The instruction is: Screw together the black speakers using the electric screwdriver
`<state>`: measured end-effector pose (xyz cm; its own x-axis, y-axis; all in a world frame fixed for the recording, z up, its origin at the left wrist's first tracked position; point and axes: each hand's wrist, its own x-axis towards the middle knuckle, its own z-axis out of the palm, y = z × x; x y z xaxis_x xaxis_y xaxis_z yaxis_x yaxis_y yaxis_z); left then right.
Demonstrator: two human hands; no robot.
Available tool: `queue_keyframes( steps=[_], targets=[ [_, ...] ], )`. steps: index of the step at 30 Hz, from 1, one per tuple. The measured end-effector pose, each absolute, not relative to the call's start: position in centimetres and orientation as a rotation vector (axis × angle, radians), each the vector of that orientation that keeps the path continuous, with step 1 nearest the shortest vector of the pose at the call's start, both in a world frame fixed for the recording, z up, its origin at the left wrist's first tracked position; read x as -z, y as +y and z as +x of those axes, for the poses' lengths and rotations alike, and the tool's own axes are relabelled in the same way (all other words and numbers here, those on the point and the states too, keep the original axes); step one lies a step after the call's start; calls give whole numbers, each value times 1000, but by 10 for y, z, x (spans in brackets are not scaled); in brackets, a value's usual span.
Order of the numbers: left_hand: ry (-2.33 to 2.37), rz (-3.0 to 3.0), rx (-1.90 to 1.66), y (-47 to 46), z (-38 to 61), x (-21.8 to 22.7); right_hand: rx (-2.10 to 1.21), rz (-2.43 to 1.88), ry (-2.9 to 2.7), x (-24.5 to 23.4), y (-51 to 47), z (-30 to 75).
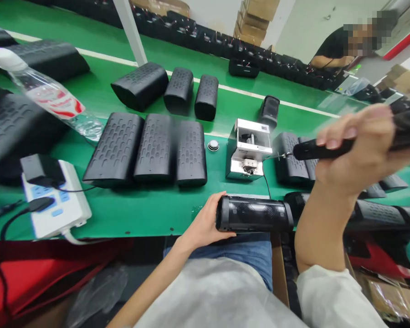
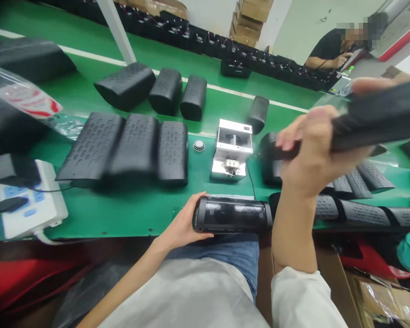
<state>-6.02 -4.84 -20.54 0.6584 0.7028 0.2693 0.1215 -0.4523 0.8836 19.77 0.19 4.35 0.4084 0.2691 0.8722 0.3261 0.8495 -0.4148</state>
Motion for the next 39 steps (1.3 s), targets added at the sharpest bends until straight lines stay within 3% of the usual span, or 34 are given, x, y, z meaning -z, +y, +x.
queue_keyframes(
  steps=[6,14,26,39],
  targets=[
    [663,1929,-783,-47,-60,209,-195,-606,-1245,-22,21,186],
    [671,1932,-792,-48,-59,209,-199,-707,-1198,-5,36,185],
    [616,1934,-815,-47,-58,206,-357,-661,-1211,-36,-18,163],
    [614,1919,-810,-48,-57,203,-486,-690,-1260,-10,-23,137]
  ],
)
